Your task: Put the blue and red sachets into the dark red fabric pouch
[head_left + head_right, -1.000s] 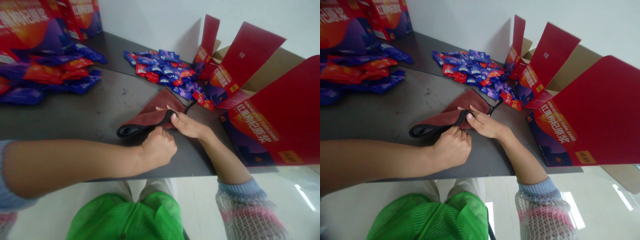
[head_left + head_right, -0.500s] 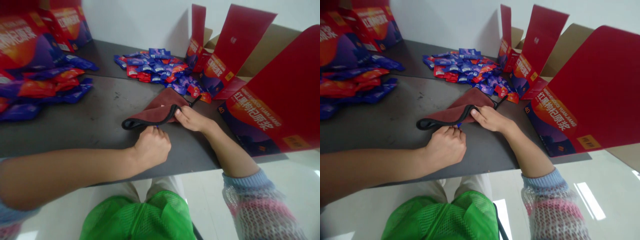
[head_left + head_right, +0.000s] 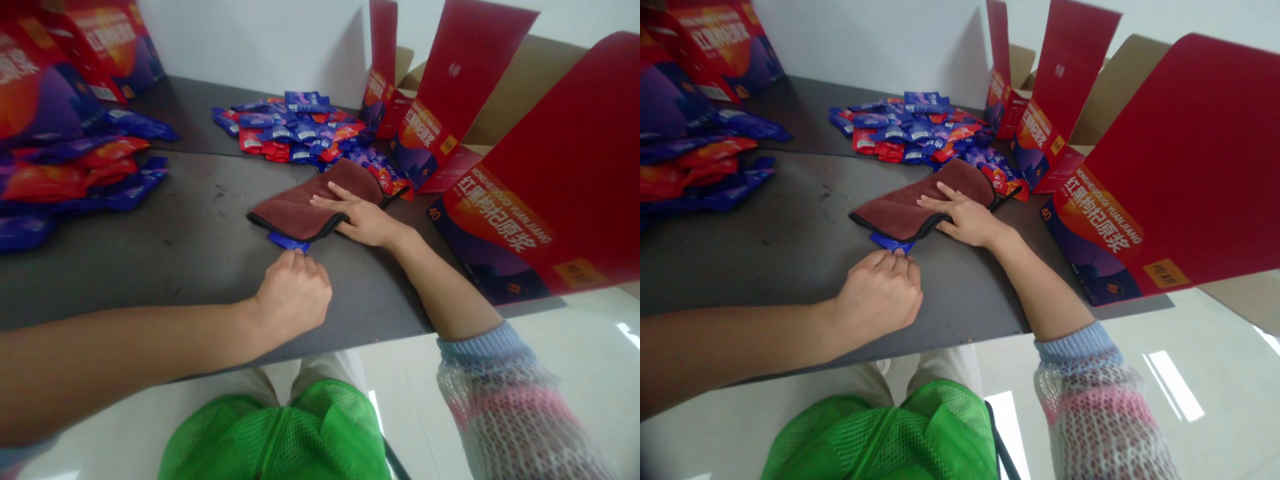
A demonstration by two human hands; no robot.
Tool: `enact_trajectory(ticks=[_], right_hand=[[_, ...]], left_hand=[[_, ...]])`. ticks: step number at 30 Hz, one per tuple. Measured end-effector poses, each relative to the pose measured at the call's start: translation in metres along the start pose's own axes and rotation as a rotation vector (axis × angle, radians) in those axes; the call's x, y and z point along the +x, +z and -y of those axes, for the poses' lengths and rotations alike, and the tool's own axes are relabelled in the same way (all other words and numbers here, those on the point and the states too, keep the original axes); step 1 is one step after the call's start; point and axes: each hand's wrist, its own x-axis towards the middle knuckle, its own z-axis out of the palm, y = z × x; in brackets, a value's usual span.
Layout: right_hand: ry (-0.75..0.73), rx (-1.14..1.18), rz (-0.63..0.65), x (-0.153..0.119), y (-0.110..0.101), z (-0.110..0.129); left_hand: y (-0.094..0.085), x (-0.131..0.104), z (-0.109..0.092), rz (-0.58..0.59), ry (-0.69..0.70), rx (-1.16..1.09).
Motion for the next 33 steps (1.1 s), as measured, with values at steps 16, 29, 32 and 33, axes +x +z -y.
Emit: enact_trajectory(ticks=[16,29,32,33], right_hand=[[-0.216,0.241,0.053,0.027,0.022,0.042],[-0.006,0.284,0.057,0.007,-0.005,0.049],[0.071,0.272,0.038,-0.002,-0.010,0.044],[0.085,0.265,0.024,-0.005,-0.009,0.041]], left_hand=[[-0.005,0.000,0.002,-0.005,0.030,0.064],[-0.008,0.001,0.003,0.054,0.039,-0.020],[-0.007,0.001,0.003,0.058,0.009,-0.056],[-0.006,0.001,0.002,0.057,0.007,-0.049]])
